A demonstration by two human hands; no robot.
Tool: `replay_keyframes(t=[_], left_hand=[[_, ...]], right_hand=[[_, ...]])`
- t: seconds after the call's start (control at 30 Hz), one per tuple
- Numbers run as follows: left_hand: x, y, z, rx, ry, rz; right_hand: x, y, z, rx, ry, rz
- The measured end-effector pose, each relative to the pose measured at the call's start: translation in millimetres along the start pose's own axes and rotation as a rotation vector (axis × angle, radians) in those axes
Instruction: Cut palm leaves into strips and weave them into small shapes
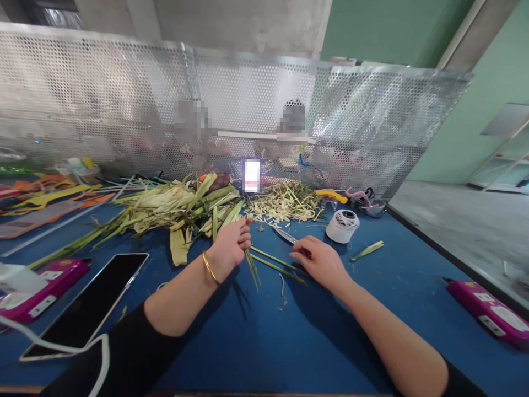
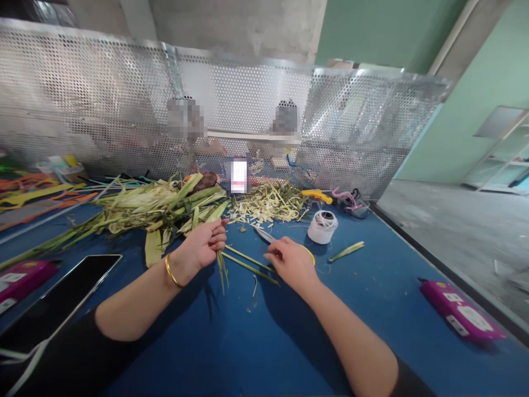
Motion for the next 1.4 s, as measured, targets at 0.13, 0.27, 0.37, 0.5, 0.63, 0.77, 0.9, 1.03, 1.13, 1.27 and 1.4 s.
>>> replay_keyframes(t=[0.13, 0.27, 0.37, 0.5, 0.63, 0.77, 0.9, 1.03, 1.13, 1.27, 1.4], left_hand=[[2.5, -2.2, 15.0, -0.05, 0.008, 0.015], [1.7, -3.2, 28.1, -0.095, 0.01, 0.029], [3.0, -4.8, 35.6, -0.109, -0.04, 0.009], [8.4, -9.4, 39.9, -0.082, -0.121, 0.07], [12.7, -11.7, 39.9, -0.01, -0.156, 0.108], [13.2, -11.3, 39.8, 0.007, -0.14, 0.098], [11.5, -9.7, 34.9, -0.002, -0.127, 0.08], [10.6, -8.2, 26.2, -0.03, -0.124, 0.066], [11.1, -7.7, 23.8, -0.062, -0.104, 0.052], [11.8, -7.5, 27.0, -0.131, -0.089, 0.086], [11.1, -7.0, 32.0, -0.137, -0.149, 0.1]], right_hand=[[0.6, -19.9, 0.5, 0.183, 0.089, 0.068], [2.2, -21.8, 3.7, 0.159, 0.007, -0.014], [3.4, -12.7, 6.0, 0.073, -0.078, -0.086], [8.6, -8.1, 16.7, -0.309, -0.151, -0.082], [13.9, -16.3, 25.3, -0.456, -0.214, -0.029], [15.7, -21.5, 26.5, -0.497, -0.196, 0.019], [14.2, -18.7, 22.6, -0.392, -0.11, 0.058], [13.0, -17.2, 18.3, -0.016, 0.055, 0.085], [13.4, -19.6, 16.9, 0.081, 0.081, 0.156], [12.2, -19.2, 13.0, 0.082, 0.004, 0.11], [10.0, -12.8, 11.2, -0.1, -0.127, -0.069]])
Point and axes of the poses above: each hand's wrist, its own x-axis away from the middle knuckle, its own y-axis out of the back of the hand, z = x × y, the point moved 1 cm from there along -x, towards the middle knuckle, and after that the axes turned 8 degrees about -z, right-handed, at the moved point
